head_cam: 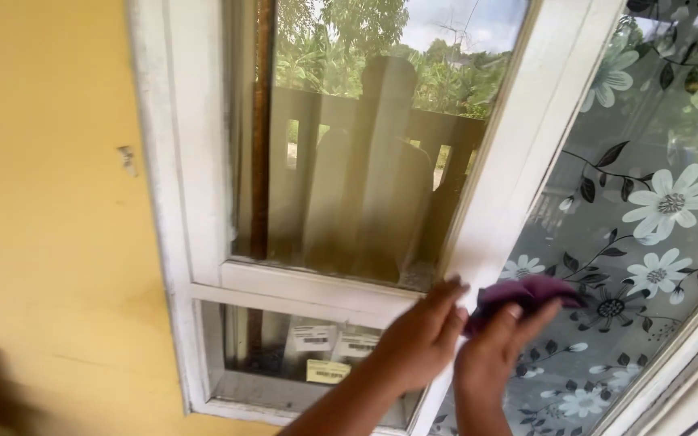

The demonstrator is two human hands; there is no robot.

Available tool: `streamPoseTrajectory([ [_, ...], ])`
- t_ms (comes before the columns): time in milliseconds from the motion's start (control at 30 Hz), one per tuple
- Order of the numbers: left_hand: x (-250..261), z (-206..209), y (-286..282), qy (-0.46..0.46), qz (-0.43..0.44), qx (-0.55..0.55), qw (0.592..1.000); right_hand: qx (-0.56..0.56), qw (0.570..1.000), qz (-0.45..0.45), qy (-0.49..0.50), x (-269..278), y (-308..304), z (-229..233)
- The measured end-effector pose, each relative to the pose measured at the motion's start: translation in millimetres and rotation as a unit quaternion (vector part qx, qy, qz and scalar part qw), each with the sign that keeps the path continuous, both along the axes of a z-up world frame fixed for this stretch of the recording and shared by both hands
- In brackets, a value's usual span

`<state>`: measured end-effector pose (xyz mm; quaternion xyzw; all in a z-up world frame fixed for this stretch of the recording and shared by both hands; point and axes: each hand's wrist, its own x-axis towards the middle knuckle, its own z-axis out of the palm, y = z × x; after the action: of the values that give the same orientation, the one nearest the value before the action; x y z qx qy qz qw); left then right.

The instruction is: The person sprays a cleaning solution onto a window and wipes the glass with a purple cloth. They clean the window frame and the adjacent glass pane, moving the cloth across the surfaces in a systematic manner.

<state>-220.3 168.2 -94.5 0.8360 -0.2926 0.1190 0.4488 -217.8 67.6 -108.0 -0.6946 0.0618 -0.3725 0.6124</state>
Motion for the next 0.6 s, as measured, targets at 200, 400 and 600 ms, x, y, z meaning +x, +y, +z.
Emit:
streamPoseTrajectory([
  [200,112,42,-56,-0.357,0.082,-0.086,0.927,-0.357,0.921,-0.066,-0.141,193,-68,-61],
  [400,184,114,-69,-0.483,0.167,-0.034,0.859,-0.403,0.859,-0.250,-0.192,229,-71,38],
  [600,251,209,-87,-0.560,0.275,-0.020,0.781,-0.420,0.813,-0.278,-0.293,262,-92,190],
])
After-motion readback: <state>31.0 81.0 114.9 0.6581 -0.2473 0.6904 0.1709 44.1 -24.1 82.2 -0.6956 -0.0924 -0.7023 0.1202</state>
